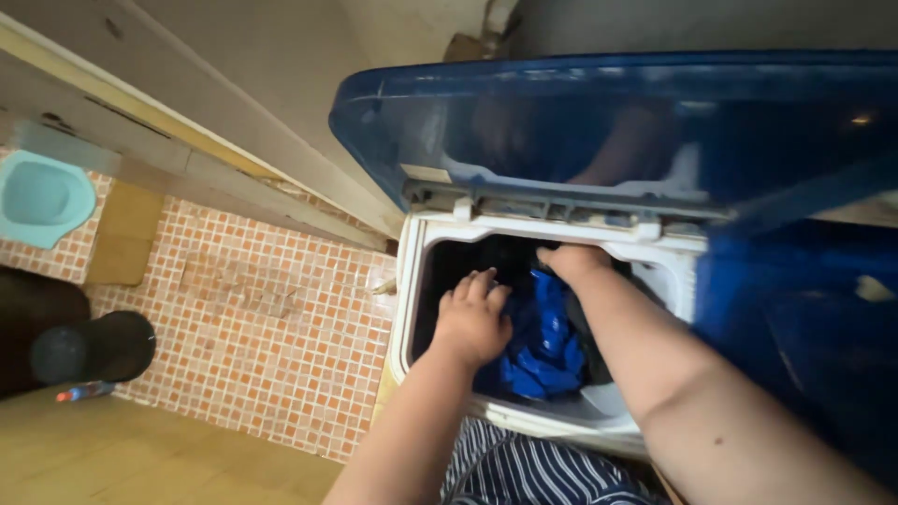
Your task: Loading clothes into a twin-tub washing machine and preparing detergent.
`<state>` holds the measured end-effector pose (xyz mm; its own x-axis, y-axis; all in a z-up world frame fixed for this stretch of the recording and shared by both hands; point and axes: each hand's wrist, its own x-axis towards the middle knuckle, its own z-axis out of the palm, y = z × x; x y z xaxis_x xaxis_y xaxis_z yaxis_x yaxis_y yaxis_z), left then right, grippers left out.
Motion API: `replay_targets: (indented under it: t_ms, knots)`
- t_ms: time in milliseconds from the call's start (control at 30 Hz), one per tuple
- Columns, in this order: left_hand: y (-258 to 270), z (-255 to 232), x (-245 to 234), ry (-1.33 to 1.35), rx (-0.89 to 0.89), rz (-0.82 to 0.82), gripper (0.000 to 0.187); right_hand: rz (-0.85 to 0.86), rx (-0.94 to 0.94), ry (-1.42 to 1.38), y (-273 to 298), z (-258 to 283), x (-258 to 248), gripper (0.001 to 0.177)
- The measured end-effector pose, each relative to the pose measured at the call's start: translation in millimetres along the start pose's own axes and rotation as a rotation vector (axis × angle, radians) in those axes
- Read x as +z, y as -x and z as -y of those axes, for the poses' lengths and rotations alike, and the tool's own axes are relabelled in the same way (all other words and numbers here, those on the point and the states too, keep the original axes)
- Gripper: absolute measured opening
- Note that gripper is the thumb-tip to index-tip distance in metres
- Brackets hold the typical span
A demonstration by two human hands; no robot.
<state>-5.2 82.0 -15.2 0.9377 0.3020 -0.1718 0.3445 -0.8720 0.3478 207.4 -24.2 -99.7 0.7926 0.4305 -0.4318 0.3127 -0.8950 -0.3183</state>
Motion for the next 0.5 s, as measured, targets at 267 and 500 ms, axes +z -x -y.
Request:
replay_targets:
  t_ms: [267,500]
  knots:
    - [-2,5,6,0.066,-0.03,0.049,0.049,0.119,-0.203,0.303,-52,-1,42,0.079]
    - [0,3,7,0.039,-0.021,0.033,0.055,-0.001,-0.086,0.204,31,26,-14,0.069]
